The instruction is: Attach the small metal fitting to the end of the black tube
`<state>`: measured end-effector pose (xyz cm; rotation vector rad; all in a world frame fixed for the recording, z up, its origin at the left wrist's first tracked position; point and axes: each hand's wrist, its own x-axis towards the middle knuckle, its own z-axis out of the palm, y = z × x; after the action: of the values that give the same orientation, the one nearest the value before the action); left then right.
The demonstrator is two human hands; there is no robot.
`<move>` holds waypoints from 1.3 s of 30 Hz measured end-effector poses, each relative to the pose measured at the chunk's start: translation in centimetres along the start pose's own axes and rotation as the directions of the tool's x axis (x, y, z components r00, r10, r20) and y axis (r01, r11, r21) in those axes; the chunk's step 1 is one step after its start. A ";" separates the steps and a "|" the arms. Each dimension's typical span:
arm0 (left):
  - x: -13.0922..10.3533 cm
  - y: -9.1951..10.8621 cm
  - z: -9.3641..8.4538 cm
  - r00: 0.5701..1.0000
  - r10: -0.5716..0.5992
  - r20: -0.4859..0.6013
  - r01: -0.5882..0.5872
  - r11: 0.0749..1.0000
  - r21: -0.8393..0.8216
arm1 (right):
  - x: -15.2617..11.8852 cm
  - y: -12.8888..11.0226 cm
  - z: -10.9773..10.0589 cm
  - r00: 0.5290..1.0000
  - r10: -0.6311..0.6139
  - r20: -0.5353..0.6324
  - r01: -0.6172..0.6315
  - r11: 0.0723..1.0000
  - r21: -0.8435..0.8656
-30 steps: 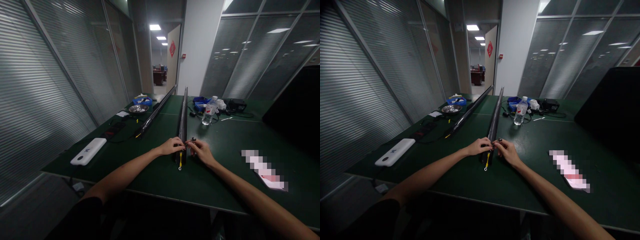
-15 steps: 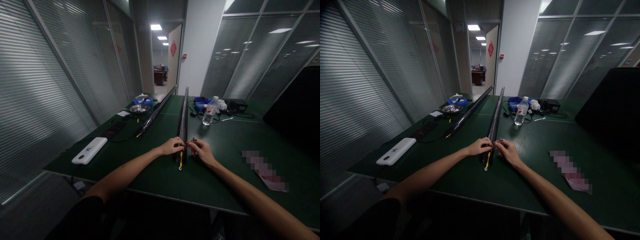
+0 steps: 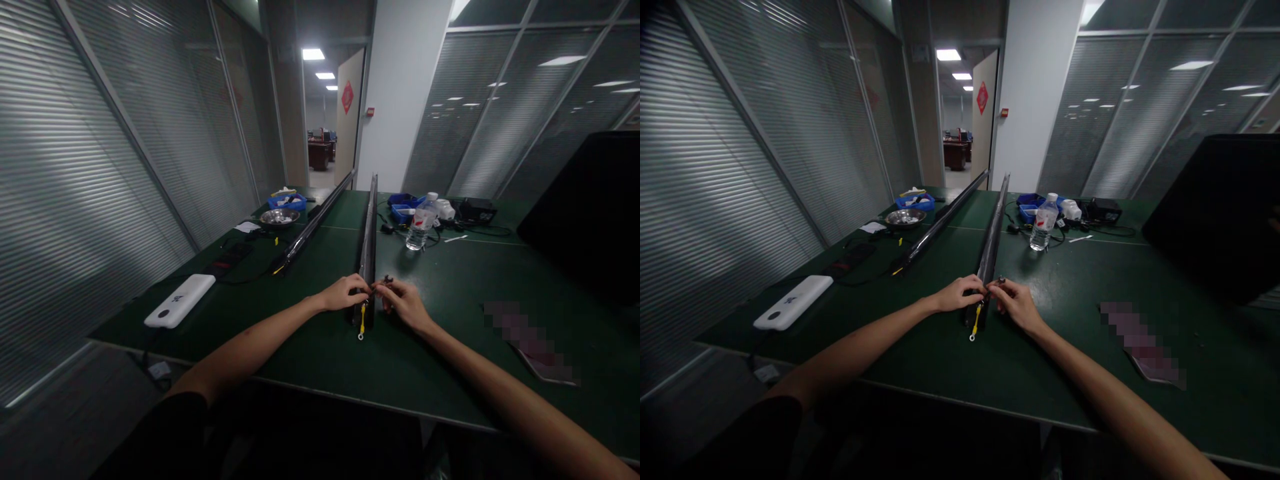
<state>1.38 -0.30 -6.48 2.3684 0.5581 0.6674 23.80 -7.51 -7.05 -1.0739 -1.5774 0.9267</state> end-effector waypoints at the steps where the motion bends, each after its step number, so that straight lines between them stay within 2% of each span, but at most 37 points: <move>1: 0.0 0.0 0.0 1.000 0.002 0.001 -0.002 1.000 -0.004 | 0.0 0.0 0.0 1.000 -0.003 0.002 0.003 1.000 -0.005; 19: 0.0 -0.1 0.0 1.000 -0.001 0.006 0.001 1.000 -0.006 | 0.3 -0.6 0.1 0.998 -0.060 0.024 0.062 0.995 -0.072; 22: 0.0 0.1 -0.1 1.000 0.005 0.017 -0.005 1.000 -0.023 | 1.0 -1.3 -0.5 0.989 -0.102 0.107 0.116 0.984 -0.137; 25: 0.0 0.1 -0.2 1.000 0.020 0.017 -0.019 0.999 -0.040 | 2.0 -2.5 -1.5 0.968 -0.054 0.244 0.100 0.979 -0.179; 28: 0.0 0.0 -0.2 1.000 0.024 0.009 -0.024 0.999 -0.029 | 3.7 -4.8 -2.9 0.921 0.001 0.390 0.078 0.979 -0.187; 34: 0.1 0.0 0.0 1.000 -0.017 -0.018 0.017 1.000 -0.025 | 7.7 -9.3 -5.0 0.852 0.103 0.513 0.082 0.942 -0.326; 36: 0.1 0.2 0.0 1.000 -0.014 -0.021 0.014 1.000 -0.024 | 8.5 -9.8 -5.0 0.873 0.133 0.470 0.070 0.918 -0.390; 38: 0.1 0.4 -0.1 1.000 -0.013 -0.024 0.013 1.000 -0.022 | 8.9 -9.8 -4.7 0.932 0.109 0.346 0.046 0.910 -0.412; 39: 0.0 0.4 -0.1 1.000 -0.014 -0.024 0.014 1.000 -0.023 | 8.9 -9.7 -4.5 0.941 0.119 0.318 0.031 0.903 -0.428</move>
<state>1.47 -0.55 -6.12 2.3360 0.5743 0.6938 25.01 -1.88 5.67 -1.3078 -2.1205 0.8449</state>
